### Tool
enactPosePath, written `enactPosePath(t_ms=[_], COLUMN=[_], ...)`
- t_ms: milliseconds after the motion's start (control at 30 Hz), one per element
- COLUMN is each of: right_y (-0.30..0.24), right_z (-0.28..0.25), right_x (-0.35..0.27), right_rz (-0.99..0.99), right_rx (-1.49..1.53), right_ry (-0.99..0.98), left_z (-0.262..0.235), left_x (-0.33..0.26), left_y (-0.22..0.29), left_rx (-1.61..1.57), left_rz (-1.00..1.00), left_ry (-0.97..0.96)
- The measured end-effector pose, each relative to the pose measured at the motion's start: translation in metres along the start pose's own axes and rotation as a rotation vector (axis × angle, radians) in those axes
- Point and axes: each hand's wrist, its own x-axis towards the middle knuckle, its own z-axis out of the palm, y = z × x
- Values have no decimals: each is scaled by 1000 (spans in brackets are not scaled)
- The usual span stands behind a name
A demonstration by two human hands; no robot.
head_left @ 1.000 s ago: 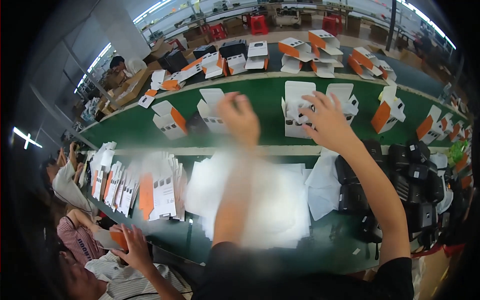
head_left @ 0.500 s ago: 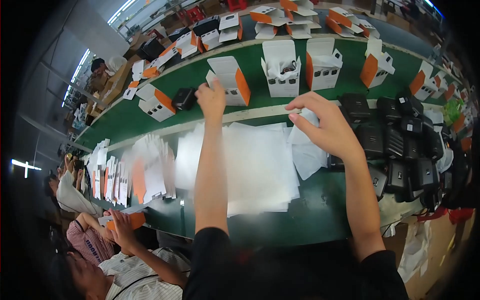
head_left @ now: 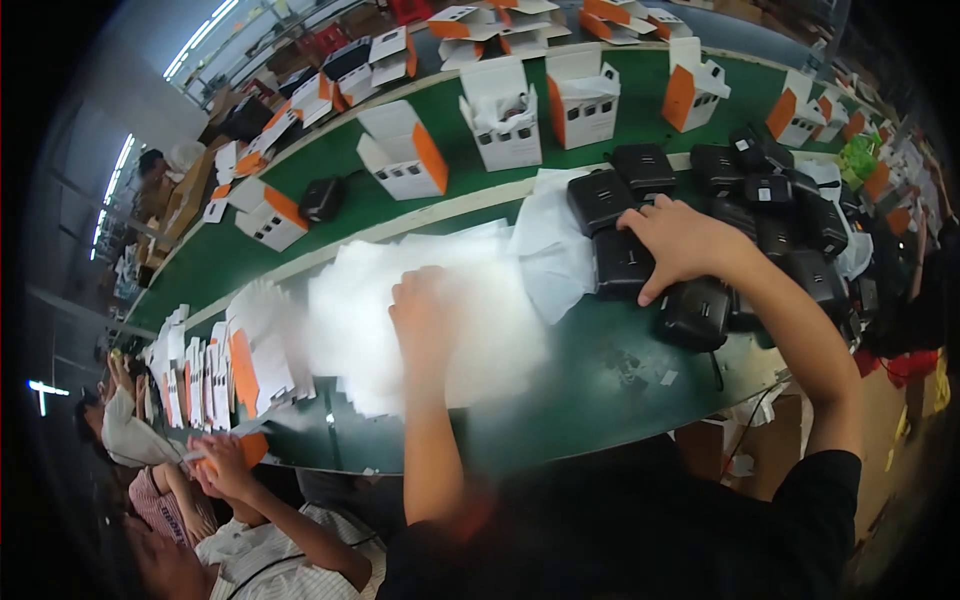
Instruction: The person packages electronic dash-cam devices into product boxes by hand, placing each device, along with a plastic bag, a manual, and a product insert, into a cardboard box on an assembly line.
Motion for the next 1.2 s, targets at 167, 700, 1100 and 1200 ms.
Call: enactPosePath(t_ms=[167,700,1100,1200], right_y=[-15,-114,-164,-175], right_z=[16,59,63,53], right_x=[-2,51,99,92], right_rz=[-134,-19,17,29], right_rx=[91,2467,2114,2237], right_ry=[271,346,302,248], left_z=[-6,8,-15,-20], left_x=[-1,-5,-10,-15], left_y=[-3,3,4,-4], left_rx=[-121,-314,-511,-477], left_rz=[67,-113,-117,-44], left_ry=[158,57,239,254])
